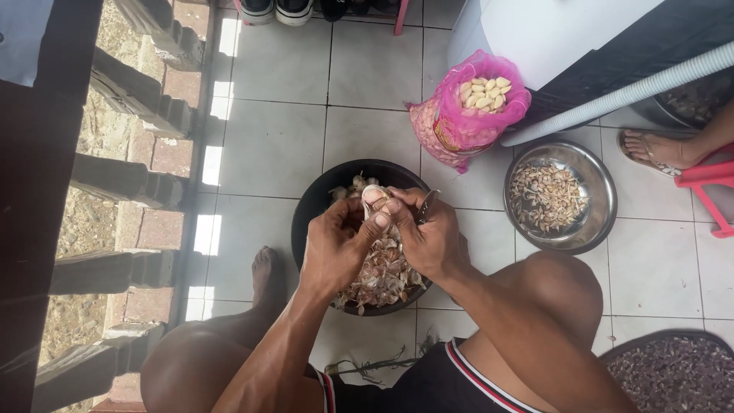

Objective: The person is breaking apart garlic bulbs and peeling the skin off individual cloves using their hands and a small knife.

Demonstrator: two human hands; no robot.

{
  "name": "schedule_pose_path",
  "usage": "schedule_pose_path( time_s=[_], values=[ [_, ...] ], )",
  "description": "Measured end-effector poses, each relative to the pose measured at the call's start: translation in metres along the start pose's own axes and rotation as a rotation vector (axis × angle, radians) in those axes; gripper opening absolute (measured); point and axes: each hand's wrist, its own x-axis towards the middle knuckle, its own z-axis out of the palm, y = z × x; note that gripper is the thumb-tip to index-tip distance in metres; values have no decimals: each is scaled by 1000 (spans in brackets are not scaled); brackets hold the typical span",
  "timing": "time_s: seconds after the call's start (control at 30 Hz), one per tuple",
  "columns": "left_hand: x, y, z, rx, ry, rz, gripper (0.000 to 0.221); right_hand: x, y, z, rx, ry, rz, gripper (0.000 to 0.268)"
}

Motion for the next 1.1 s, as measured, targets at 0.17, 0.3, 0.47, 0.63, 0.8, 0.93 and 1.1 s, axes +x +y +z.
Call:
schedule_pose_path(
  time_s=[0.17, 0.3, 0.47, 0.63, 0.8, 0.93, 1.1],
  values=[
    [1, -13, -3, 63, 53, 124, 22, -5, 15, 1, 115, -44, 55, 30],
    [5, -5, -5, -79, -76, 106, 20, -5, 22, 1, 597, -61, 362, 24],
    [2, -14, -6, -156, -127, 88, 28, -2, 25, 0, 718, -124, 610, 21],
    [4, -6, -10, 239, -59, 241, 28, -9, 37, -7, 61, -91, 198, 35],
    [2, -17, -6, 334, -22, 486, 13, 1, 16, -15, 181, -255, 287, 40],
    [0, -14, -7, 262, -31, 515, 15, -1, 12, -16, 149, -296, 283, 34],
    [0, -16, -8, 17, -99, 334, 19, -4, 54, -12, 855, -156, 568, 39]
  ],
)
